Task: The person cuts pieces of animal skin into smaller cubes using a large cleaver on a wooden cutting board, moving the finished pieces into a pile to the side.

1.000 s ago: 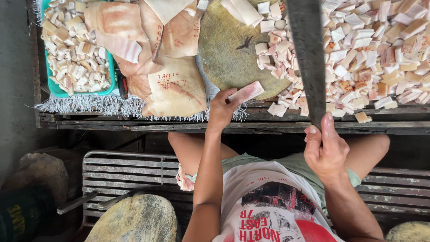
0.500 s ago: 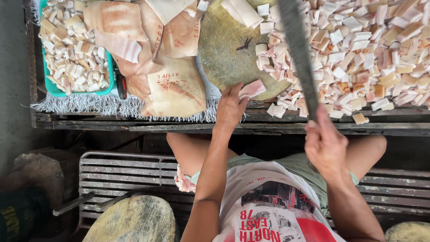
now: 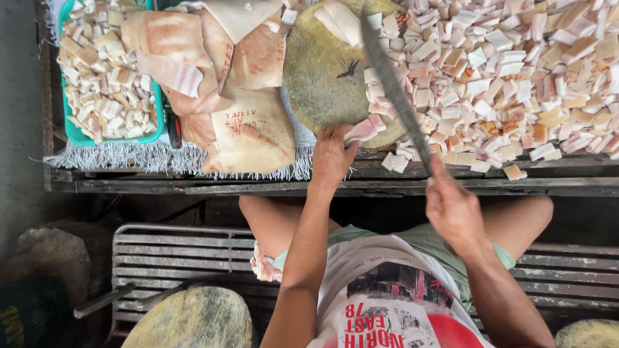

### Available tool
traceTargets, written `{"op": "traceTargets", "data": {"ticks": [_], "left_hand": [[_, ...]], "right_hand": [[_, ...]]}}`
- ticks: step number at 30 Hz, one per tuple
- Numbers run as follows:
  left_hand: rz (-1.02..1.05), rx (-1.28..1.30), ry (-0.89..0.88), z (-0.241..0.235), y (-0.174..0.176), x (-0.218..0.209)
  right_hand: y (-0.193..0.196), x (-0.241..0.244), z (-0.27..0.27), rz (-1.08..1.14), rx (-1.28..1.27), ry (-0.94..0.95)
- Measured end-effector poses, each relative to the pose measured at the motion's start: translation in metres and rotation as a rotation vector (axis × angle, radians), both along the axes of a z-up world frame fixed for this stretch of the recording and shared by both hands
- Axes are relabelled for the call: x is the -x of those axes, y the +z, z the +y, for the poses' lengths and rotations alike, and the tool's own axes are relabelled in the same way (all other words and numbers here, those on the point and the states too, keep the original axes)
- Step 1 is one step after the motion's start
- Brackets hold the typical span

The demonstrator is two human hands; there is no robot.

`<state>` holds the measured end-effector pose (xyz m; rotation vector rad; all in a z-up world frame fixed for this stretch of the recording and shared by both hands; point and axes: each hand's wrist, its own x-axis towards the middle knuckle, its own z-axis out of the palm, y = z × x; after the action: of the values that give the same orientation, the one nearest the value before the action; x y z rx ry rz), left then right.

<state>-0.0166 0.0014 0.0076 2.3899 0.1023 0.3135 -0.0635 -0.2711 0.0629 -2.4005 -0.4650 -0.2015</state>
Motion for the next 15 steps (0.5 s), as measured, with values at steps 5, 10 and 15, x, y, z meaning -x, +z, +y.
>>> {"op": "traceTargets", "data": {"ticks": [5, 10, 15], "left_hand": [[0.033, 0.019, 0.010, -0.007, 0.001, -0.008], [0.060, 0.019, -0.008, -0.007, -0.003, -0.007], [0.019, 0.016, -0.020, -0.010, 0.002, -0.009]], "right_hand": [[0.010, 0.006, -0.004, -0.108, -0.348, -0.078], [-0.028, 0.008, 0.020, 0.060, 0.132, 0.111], [-0.022, 0.007, 0.010, 0.069, 0.040, 0.066]]}}
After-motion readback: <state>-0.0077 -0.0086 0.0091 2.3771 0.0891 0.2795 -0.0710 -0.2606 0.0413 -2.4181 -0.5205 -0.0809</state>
